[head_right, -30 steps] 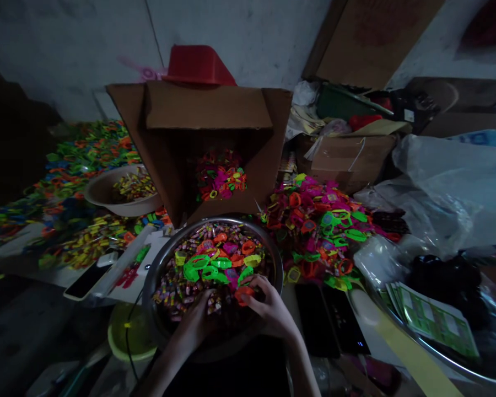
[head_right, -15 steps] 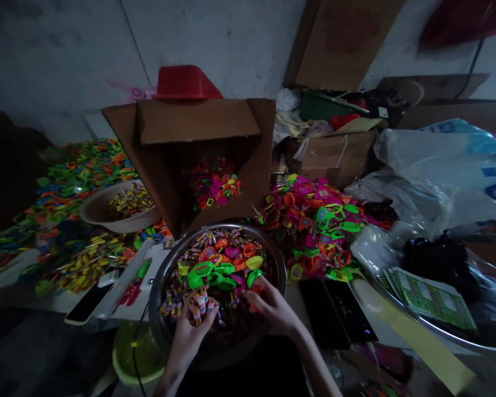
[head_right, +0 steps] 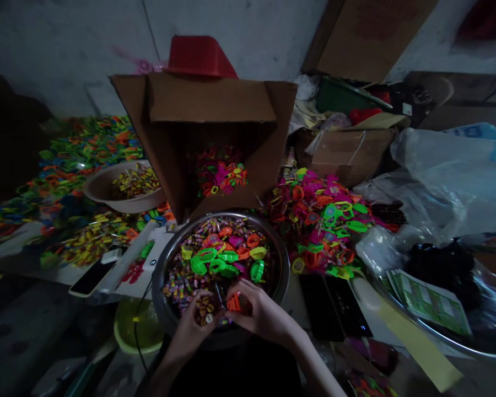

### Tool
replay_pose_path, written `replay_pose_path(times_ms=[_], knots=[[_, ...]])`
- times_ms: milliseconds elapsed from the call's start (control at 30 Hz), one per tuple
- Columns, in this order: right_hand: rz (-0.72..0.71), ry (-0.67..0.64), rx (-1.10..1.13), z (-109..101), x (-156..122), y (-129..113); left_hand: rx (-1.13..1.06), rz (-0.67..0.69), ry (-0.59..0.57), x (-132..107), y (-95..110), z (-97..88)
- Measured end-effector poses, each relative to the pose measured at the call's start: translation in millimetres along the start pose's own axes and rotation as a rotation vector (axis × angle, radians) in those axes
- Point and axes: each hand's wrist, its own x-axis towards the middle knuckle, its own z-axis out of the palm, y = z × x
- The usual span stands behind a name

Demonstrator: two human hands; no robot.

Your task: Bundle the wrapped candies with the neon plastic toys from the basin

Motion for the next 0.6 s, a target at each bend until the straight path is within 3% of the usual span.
replay_pose_path(times_ms=[200, 400, 600], knots=[[0.186, 0.142, 0.021, 2, -4, 37, 0.244, 0.016, 0.072, 6, -1, -9.8], [0.247, 0.158, 0.096, 3, -12, 57, 0.640, -0.012, -0.207, 8, 14, -22.9], [0.260, 0.186, 0.124, 6, -12, 49, 0.999, 0.043, -0.441, 8, 19, -12.1]])
